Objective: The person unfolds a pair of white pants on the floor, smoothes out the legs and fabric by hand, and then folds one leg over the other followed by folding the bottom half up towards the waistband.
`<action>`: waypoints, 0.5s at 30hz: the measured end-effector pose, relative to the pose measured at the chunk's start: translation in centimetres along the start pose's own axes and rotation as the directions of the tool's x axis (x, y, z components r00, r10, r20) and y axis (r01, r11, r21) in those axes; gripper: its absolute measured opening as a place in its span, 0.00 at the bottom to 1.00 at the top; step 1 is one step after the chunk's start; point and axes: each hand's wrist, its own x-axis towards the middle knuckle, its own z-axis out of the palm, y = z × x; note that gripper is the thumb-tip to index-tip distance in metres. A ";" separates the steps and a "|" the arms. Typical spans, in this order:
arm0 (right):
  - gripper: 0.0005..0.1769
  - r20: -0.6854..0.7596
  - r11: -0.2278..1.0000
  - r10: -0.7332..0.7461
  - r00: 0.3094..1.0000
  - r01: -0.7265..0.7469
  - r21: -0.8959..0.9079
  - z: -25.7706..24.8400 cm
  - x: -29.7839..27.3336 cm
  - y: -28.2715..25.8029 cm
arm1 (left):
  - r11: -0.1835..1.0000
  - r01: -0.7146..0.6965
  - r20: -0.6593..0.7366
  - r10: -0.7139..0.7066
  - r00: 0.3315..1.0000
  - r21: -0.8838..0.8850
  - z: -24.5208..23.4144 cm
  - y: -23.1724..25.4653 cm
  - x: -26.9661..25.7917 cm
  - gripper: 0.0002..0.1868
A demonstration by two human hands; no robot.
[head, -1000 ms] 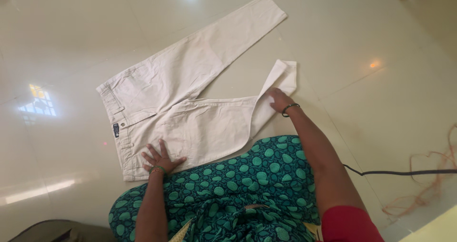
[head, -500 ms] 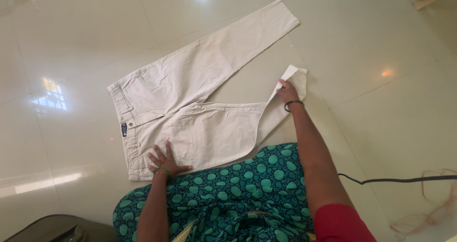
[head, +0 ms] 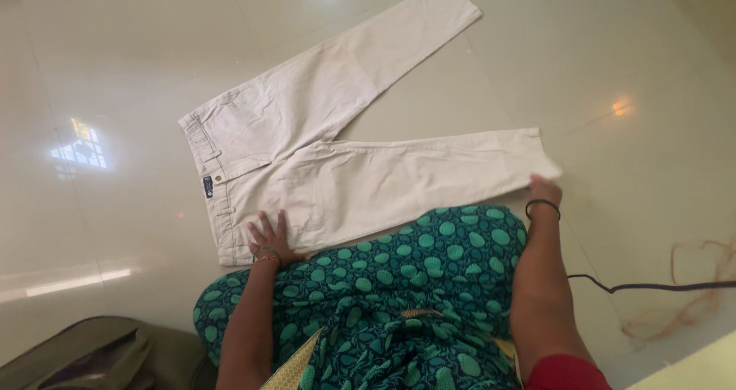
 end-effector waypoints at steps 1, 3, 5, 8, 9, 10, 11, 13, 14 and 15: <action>0.12 -0.031 0.943 0.306 0.951 -0.298 0.150 -0.5 0.0 1.6 | 1.000 -0.002 0.000 0.002 1.000 0.002 0.0 0.0 -0.3 0.85; 0.12 -0.045 0.950 0.255 0.966 -0.242 0.195 -1.6 0.1 5.0 | 1.000 -0.002 -0.012 0.002 1.000 0.022 0.2 0.1 -0.9 0.80; 0.17 -0.057 0.954 0.202 0.978 -0.183 0.238 -1.6 0.2 5.8 | 1.000 0.004 -0.047 -0.002 0.999 0.027 0.5 0.3 -1.3 0.79; 0.20 -0.035 0.998 0.057 0.998 -0.057 -0.003 -1.6 0.9 6.0 | 0.999 0.011 -0.096 -0.008 0.995 0.030 1.3 0.6 -1.2 0.77; 0.22 -0.063 0.979 -0.062 0.996 0.048 -0.200 -1.3 1.3 5.8 | 1.000 0.011 -0.115 -0.007 0.993 0.026 1.4 0.4 -1.0 0.77; 0.24 -0.068 0.909 -0.185 0.980 0.145 -0.391 -1.1 1.6 5.4 | 1.000 0.021 -0.120 -0.019 0.993 0.021 1.7 0.3 -0.8 0.77; 0.24 -0.053 0.908 -0.189 0.980 0.154 -0.389 -1.1 2.3 4.7 | 0.999 0.007 -0.135 -0.002 0.991 0.037 2.4 0.2 -0.5 0.75; 0.29 -0.033 0.837 -0.222 0.975 0.173 -0.519 -0.9 2.8 3.5 | 0.999 0.006 -0.150 0.001 0.989 0.044 3.7 -0.8 0.5 0.73; 0.31 -0.017 0.774 -0.243 0.970 0.183 -0.607 -0.9 2.9 2.8 | 0.999 -0.034 -0.241 0.030 0.970 -0.009 4.5 -1.3 1.4 0.65; 0.34 0.020 0.696 -0.270 0.963 0.210 -0.686 -1.0 3.0 2.2 | 0.995 -0.077 -0.331 0.053 0.942 -0.057 5.2 -1.7 2.4 0.57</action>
